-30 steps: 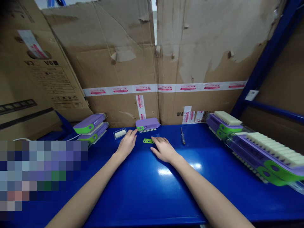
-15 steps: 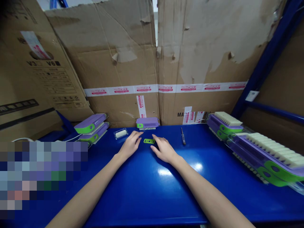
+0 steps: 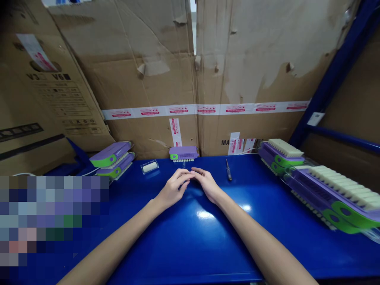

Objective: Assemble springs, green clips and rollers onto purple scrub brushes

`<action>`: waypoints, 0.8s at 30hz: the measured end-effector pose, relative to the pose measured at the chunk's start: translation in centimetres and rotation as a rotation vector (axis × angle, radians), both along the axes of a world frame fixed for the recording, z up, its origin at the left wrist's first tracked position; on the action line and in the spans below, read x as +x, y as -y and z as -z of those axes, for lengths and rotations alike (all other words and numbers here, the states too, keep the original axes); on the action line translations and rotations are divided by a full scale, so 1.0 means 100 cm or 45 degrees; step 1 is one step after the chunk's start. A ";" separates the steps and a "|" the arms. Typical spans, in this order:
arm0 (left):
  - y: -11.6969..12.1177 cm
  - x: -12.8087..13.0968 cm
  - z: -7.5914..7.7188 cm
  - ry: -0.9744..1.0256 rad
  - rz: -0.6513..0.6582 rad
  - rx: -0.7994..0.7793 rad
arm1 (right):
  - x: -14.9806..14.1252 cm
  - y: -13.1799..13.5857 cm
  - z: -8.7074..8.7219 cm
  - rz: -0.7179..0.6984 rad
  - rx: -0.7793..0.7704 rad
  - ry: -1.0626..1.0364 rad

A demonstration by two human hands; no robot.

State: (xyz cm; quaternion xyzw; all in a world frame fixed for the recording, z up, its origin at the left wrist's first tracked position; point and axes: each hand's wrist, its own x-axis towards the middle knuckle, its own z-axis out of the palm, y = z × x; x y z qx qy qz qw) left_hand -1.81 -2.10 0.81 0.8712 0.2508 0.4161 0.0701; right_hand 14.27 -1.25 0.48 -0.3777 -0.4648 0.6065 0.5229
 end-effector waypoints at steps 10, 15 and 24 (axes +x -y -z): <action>0.005 -0.001 -0.008 -0.472 -0.525 0.077 | 0.000 -0.001 0.001 -0.014 -0.045 -0.093; 0.007 -0.004 -0.009 -0.806 -0.766 -0.073 | -0.001 0.001 -0.002 -0.013 -0.032 -0.084; 0.000 -0.008 -0.006 -0.463 -0.404 0.124 | 0.000 -0.001 0.001 -0.028 0.040 -0.038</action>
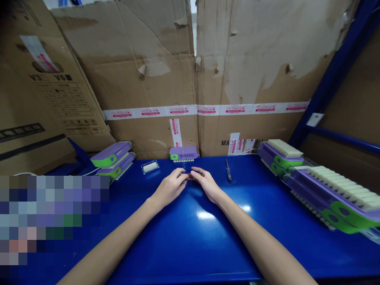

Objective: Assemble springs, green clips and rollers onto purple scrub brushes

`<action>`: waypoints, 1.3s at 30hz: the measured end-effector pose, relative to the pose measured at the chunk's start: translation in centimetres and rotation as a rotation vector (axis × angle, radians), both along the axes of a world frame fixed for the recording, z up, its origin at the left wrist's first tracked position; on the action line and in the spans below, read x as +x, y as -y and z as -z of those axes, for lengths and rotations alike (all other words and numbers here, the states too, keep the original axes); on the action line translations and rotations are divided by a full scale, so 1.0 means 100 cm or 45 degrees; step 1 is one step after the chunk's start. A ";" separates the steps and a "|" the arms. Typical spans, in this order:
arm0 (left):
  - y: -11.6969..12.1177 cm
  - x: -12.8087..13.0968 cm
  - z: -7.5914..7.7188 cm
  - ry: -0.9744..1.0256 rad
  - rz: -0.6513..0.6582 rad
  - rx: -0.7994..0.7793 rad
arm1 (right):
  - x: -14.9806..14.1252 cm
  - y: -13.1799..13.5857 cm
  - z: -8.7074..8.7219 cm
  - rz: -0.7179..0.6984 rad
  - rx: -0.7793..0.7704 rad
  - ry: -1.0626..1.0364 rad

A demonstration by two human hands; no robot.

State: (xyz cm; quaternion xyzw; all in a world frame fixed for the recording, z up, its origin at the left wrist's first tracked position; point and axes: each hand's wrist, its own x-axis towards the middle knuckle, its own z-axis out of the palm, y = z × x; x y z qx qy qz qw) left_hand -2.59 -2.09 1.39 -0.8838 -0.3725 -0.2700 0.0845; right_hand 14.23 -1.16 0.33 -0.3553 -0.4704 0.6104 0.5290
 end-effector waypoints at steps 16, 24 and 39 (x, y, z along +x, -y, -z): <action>-0.007 -0.002 0.006 0.384 -0.085 -0.385 | 0.007 -0.002 -0.003 0.084 -0.165 -0.149; -0.007 0.002 0.008 0.509 -0.030 -0.623 | 0.004 -0.001 0.004 0.063 -0.085 -0.220; -0.007 0.004 0.005 0.770 0.036 -0.557 | 0.000 0.001 0.004 0.009 -0.026 -0.081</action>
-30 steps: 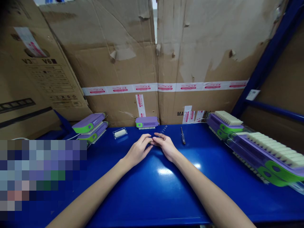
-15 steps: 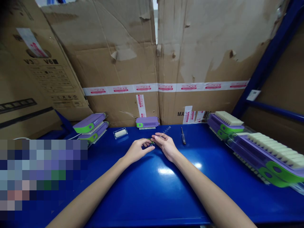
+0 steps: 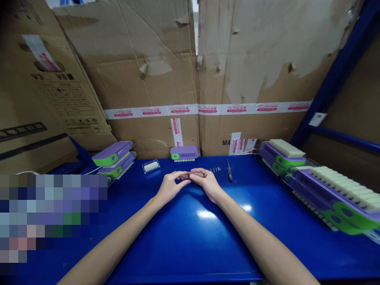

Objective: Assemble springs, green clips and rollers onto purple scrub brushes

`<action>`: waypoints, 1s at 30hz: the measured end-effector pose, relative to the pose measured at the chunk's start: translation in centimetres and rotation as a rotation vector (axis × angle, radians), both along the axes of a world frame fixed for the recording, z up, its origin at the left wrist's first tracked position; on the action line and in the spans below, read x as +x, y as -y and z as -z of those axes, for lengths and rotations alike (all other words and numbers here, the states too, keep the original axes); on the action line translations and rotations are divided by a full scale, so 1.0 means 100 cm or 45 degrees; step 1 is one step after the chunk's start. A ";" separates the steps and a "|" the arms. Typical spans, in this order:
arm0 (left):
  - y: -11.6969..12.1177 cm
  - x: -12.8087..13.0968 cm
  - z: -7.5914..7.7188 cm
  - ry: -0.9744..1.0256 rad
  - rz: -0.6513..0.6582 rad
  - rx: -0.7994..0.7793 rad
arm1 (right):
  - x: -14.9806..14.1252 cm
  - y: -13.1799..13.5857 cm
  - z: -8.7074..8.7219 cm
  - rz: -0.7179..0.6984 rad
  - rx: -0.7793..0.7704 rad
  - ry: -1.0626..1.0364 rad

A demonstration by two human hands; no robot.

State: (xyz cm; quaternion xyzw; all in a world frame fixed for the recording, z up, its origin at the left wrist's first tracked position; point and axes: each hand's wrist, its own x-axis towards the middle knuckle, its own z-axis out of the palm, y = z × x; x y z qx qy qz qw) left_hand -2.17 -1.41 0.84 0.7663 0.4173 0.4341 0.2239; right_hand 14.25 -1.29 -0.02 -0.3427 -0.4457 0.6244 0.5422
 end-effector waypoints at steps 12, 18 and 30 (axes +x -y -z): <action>-0.007 -0.001 0.004 0.440 0.119 -0.486 | 0.004 -0.001 -0.003 -0.041 -0.054 -0.106; -0.009 -0.006 -0.002 0.353 0.209 -0.574 | 0.004 -0.002 -0.001 -0.044 0.010 -0.073; -0.005 -0.004 -0.005 0.358 0.230 -0.661 | 0.001 0.002 -0.003 0.029 0.188 0.287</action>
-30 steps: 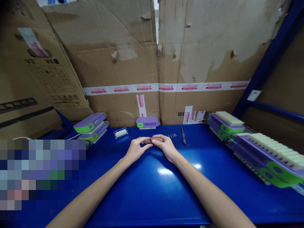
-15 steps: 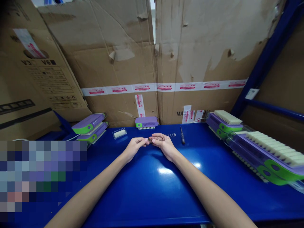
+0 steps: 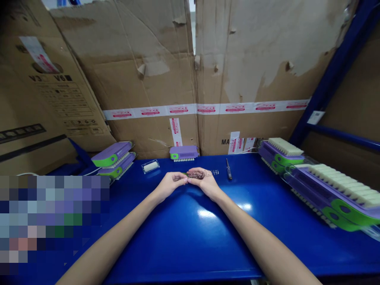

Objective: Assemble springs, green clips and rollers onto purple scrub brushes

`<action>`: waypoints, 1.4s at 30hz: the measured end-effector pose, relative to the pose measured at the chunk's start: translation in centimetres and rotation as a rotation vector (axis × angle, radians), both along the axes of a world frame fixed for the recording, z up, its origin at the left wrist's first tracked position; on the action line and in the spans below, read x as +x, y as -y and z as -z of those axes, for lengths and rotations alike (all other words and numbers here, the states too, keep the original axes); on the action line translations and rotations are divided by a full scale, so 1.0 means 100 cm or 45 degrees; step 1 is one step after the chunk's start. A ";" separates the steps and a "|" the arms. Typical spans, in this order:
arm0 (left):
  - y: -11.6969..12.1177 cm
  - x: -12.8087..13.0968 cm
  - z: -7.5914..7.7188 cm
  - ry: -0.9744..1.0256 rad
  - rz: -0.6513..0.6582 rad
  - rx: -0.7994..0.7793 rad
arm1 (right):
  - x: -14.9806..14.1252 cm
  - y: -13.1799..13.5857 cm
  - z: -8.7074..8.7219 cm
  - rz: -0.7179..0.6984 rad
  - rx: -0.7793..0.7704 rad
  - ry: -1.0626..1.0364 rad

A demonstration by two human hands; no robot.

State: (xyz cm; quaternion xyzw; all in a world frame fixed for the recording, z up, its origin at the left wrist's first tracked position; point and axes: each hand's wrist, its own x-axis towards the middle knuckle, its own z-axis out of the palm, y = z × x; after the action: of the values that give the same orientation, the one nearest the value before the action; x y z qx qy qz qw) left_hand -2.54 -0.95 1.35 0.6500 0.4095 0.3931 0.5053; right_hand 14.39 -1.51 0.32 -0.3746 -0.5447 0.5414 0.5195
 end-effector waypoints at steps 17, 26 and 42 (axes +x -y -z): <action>-0.001 0.002 0.000 0.477 0.084 -0.355 | -0.005 0.002 -0.004 0.071 0.009 -0.104; 0.000 0.005 0.002 0.268 -0.040 -0.181 | -0.008 0.008 -0.003 0.137 0.334 0.258; 0.003 0.014 0.001 0.072 -0.350 -0.037 | -0.009 0.006 0.002 0.295 0.648 0.545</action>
State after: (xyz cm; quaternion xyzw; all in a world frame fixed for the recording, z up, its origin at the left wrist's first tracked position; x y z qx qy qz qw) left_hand -1.16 -1.25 1.28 0.5690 0.4858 0.4709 0.4673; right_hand 13.51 -2.15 0.12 -0.3973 -0.7126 0.2349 0.5284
